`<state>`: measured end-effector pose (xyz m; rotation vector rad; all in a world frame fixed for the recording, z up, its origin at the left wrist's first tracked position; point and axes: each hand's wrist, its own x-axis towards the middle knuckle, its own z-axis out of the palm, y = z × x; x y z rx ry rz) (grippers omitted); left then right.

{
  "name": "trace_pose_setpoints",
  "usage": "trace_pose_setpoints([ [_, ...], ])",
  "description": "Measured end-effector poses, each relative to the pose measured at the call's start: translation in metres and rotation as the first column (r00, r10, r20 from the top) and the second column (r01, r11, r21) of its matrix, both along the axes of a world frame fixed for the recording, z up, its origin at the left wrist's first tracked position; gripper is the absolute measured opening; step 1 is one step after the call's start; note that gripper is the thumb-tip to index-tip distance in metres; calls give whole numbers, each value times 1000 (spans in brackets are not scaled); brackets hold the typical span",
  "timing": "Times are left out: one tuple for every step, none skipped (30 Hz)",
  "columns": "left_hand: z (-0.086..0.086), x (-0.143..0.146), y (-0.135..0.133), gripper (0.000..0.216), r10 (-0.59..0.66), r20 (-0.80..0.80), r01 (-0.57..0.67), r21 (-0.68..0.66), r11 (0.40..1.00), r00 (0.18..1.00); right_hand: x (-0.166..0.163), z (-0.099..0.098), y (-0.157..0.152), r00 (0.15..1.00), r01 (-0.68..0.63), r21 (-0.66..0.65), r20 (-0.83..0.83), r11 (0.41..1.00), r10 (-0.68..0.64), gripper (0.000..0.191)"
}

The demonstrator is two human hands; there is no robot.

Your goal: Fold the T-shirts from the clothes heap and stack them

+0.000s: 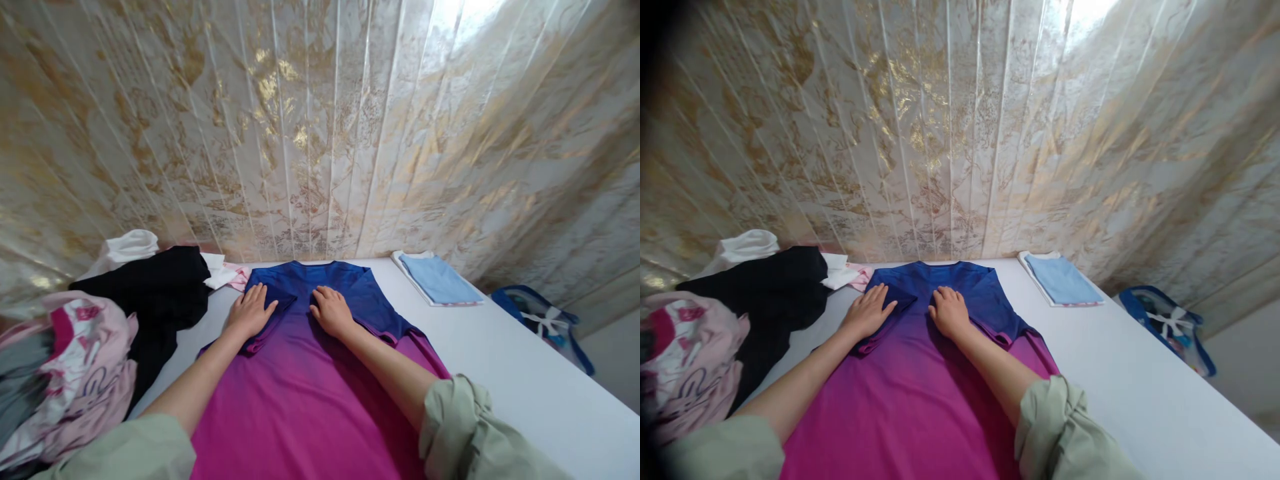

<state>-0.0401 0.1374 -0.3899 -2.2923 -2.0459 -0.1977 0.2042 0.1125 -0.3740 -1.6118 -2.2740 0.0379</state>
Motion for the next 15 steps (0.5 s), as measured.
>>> trace_pose_setpoints([
  [0, 0, 0, 69, 1, -24, -1, -6, 1000, 1000, 13, 4, 0, 999, 35, 11, 14, 999, -35, 46],
  [0, 0, 0, 70, 0, -42, 0, -6, 1000, 999, 27, 7, -1, 996, 82, 23, 25, 996, -82, 47],
  [0, 1, 0, 70, -2, -50, 1, -1, 1000, 999, 44, 9, -3, 990, 135, 24, 38, 991, -136, 49],
  [0, 1, 0, 70, -2, -54, 2, 5, 1000, 999, 61, 8, -6, 981, 187, 12, 53, 982, -187, 50],
  [1, 0, 0, 71, -1, -56, 1, 9, 1000, 998, 77, 6, -11, 970, 234, -10, 70, 972, -233, 51],
  [1, 0, 0, 71, 1, -57, -1, 10, 1000, 998, 91, 2, -16, 960, 268, -35, 88, 963, -264, 53],
  [2, 1, 0, 71, 4, -56, -4, 10, 1000, 998, 104, -2, -22, 956, 282, -57, 104, 958, -275, 54],
  [2, 1, -1, 70, 5, -55, -5, 6, 1000, 998, 113, -7, -28, 956, 281, -72, 113, 957, -272, 55],
  [3, 1, -1, 70, 2, -52, -2, 2, 1000, 999, 118, -12, -33, 958, 272, -79, 115, 959, -262, 55],
  [3, 2, -1, 70, -2, -46, 2, -4, 1000, 999, 121, -15, -38, 962, 260, -78, 110, 963, -251, 55],
  [4, 2, 0, 70, -6, -37, 5, -8, 1000, 999, 122, -17, -41, 965, 249, -72, 101, 966, -242, 55],
  [4, 2, 1, 70, -8, -28, 8, -10, 1000, 1000, 123, -16, -44, 968, 242, -63, 87, 968, -236, 54],
  [4, 2, 2, 69, -9, -19, 9, -8, 1000, 1000, 124, -13, -46, 970, 235, -48, 71, 971, -232, 52],
  [4, 0, 4, 68, -11, -9, 11, -6, 1000, 1000, 127, -9, -48, 973, 226, -29, 51, 974, -225, 50],
  [4, -2, 6, 67, -16, 3, 16, 1, 1000, 1000, 133, -3, -49, 975, 220, -7, 29, 975, -220, 48],
])
